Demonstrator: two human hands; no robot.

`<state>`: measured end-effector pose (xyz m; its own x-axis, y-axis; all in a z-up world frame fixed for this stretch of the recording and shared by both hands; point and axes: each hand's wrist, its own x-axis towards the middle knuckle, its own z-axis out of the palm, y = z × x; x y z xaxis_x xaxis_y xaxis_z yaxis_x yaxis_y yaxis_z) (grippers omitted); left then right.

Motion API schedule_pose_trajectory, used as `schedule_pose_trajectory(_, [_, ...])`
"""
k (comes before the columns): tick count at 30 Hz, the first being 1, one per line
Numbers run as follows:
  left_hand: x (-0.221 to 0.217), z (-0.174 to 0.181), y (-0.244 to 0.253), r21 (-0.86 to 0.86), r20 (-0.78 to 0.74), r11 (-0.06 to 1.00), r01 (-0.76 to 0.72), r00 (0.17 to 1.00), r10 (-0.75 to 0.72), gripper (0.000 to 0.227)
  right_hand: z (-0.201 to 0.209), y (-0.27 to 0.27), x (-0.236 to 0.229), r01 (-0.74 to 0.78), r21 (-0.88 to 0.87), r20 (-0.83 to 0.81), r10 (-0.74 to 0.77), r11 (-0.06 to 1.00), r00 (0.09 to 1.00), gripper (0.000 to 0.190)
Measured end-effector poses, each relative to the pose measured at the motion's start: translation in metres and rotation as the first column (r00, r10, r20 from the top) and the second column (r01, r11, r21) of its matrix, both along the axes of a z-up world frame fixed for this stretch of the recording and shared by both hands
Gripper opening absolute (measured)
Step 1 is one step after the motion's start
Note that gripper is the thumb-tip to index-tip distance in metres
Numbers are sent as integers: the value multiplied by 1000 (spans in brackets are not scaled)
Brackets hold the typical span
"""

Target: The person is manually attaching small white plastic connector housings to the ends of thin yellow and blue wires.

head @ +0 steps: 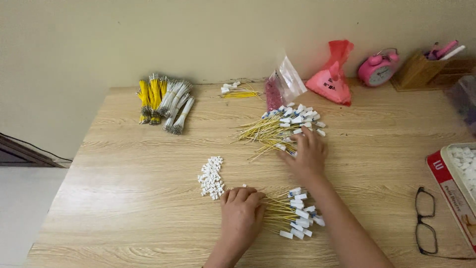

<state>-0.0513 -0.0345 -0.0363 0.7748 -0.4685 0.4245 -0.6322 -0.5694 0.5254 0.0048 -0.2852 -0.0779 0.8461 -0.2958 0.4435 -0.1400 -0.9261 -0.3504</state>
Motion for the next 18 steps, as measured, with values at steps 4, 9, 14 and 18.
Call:
schedule_pose_trajectory(4, [-4, 10, 1, 12, -59, 1000, 15, 998, -14, 25, -14, -32, -4, 20, 157, -21, -17, 987, 1000, 43])
schedule_pose_trajectory(9, [-11, 10, -4, 0, -72, 1000, 19, 997, -19, 23, -17, -44, 2, 49, 12, -38, -49, 999, 998, 40])
schedule_pose_trajectory(14, [-16, 19, -2, 21, -127, 1000, 20, 992, -17, 25, 12, -24, 2, -11, -90, 36, 14, 996, 999, 37])
schedule_pose_trajectory(18, [-17, 18, -3, 33, -133, 999, 21, 991, -16, 24, 22, -11, 8, 20, -227, -30, -27, 974, 999, 30])
